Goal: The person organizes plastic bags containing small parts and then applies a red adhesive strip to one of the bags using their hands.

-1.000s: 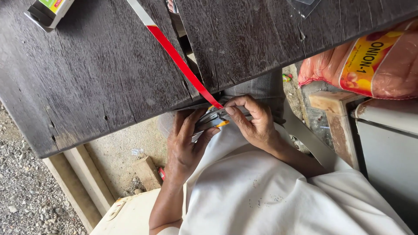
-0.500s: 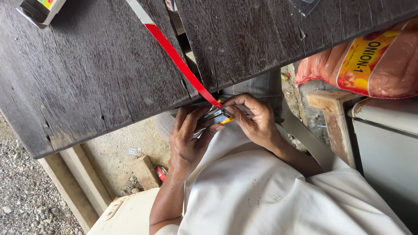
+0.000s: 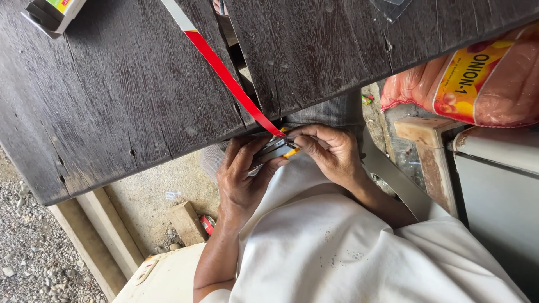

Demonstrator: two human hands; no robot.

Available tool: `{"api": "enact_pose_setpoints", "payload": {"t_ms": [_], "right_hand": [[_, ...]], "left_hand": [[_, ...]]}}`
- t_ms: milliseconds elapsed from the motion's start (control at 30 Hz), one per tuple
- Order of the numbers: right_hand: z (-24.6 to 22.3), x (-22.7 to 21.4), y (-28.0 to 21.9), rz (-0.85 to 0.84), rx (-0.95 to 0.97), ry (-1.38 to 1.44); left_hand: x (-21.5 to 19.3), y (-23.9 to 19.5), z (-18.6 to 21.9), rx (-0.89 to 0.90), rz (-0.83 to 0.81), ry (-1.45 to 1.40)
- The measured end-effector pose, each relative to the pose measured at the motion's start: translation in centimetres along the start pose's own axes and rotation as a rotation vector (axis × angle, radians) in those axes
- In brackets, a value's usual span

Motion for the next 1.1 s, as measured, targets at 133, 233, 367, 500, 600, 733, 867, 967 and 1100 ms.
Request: {"api": "enact_pose_setpoints", "payload": {"t_ms": [133,233,367,500,600,733,867,967,1100], "right_hand": [[-0.4,0.1,0.1,-0.012,-0.015,-0.038],[-0.6,0.0,0.1,0.003,-0.021,-0.039],[1.4,-0.2,-0.4,0.047,-0.037,0.011],[0.8,-0.3,-0.3,0.056,-0.038,-0.029],[0.5,-0.4,-0.3,0.058,-0.039,-0.065],[0.0,-0.1,-0.3,0.046,-0.076,-0.090],[-0.9,-0.1,-0.2,0.038,-0.082,-0.145],[-1.0,-0.1,-0.1,0.036,-0.074,-0.130],[-1.7,0.0,0.0,0.041,-0.097,-0.164]], "left_hand": [[0.0,0.1,-0.2,0.003,0.014,0.012],[-0.1,0.2,0.1,-0.002,0.020,-0.002],[0.0,0.1,-0.1,0.003,0.023,-0.004],[0.1,0.1,-0.2,0.002,0.016,-0.011],[0.2,0.1,-0.3,-0.011,0.013,-0.034],[0.1,0.2,-0.1,-0.031,0.004,-0.064],[0.1,0.3,-0.3,-0.040,-0.008,-0.075],[0.1,0.4,-0.2,-0.043,-0.015,-0.076],[0.1,0.2,-0.7,-0.053,-0.019,-0.086]]}}
Point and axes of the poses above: each hand's wrist, its own y-axis towards the middle knuckle, its own x-axis out of the palm, z = x × y, the point moved 8 cm from there along y, towards the middle knuckle, and after that the axes turned 9 degrees about -z, right-handed, at the moved point
